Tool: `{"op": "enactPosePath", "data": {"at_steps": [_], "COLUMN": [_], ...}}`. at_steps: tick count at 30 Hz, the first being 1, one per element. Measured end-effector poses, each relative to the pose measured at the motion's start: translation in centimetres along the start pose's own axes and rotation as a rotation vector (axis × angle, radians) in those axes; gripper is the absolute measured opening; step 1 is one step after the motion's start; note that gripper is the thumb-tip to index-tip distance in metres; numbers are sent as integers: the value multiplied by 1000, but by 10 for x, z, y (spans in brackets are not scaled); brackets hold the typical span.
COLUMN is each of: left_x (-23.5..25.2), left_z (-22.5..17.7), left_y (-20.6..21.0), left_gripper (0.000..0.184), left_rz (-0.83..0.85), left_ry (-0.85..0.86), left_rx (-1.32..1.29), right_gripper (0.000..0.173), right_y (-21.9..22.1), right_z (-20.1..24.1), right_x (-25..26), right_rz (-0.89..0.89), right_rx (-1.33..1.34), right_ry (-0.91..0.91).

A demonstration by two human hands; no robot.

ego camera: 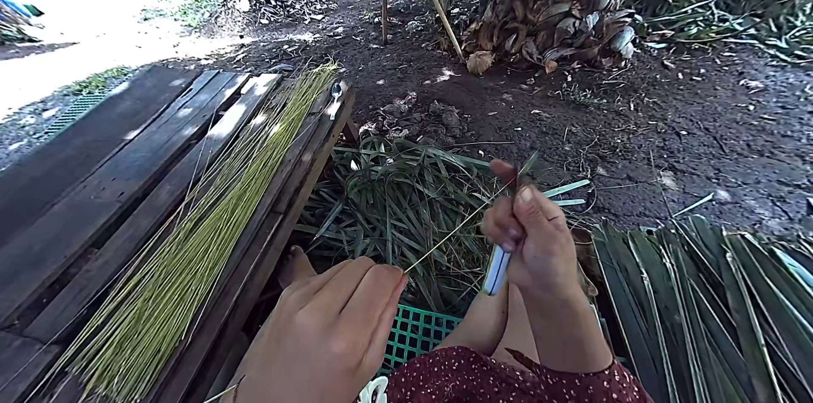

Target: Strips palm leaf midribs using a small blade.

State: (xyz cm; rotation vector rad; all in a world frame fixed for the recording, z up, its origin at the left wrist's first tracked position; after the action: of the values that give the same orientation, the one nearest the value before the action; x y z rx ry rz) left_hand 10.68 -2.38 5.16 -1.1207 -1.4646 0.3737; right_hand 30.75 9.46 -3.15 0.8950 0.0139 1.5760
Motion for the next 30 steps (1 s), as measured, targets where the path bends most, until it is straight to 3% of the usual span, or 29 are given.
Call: {"op": "enactPosePath", "data": {"at_steps": [5,6,10,14,20,23,27,30], "left_x": [-3,-3,-2,-2,-2,-3,-4,-2], "left_z": [10,12,13,7,3,1,2,3], "left_y": [-5,-6,-4,0,-1,-2,-3,-3], "left_gripper": [22,23,24,23,23,22,22,22], "left_rz": [-49,-58,-52,-24,-1,-8,-24,-38], "left_ry": [-54,-65,-82,-47,-11,0,7,6], "left_rx": [7,10,29,61,80,96,112,107], "right_gripper": [42,42,40,52,36,34,35,37], "right_y": [-62,-60,-7,39,52,28,-15,-12], "right_z": [-14,-18,-20,-12,-6,-6,-4,-5], "right_x": [32,27,-17,-42,-37,-24,-2,-7], "right_rz": [-457,-422,106,267,270,157,-129,-151], "right_rx": [-22,3,309,436,341,229,159,202], "right_ry": [106,156,258,310,250,164,99,133]}}
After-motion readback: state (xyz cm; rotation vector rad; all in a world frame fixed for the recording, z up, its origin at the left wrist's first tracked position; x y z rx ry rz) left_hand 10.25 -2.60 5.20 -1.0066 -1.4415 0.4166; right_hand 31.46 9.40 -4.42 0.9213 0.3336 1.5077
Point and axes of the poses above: each hand's wrist, its own x-axis towards the middle knuckle, its own y-axis out of the palm, z = x × y, the point moved 6 cm from there along x, towards the middle knuckle, and after that the axes turned 15 degrees about -y, right-handed, at the moved point
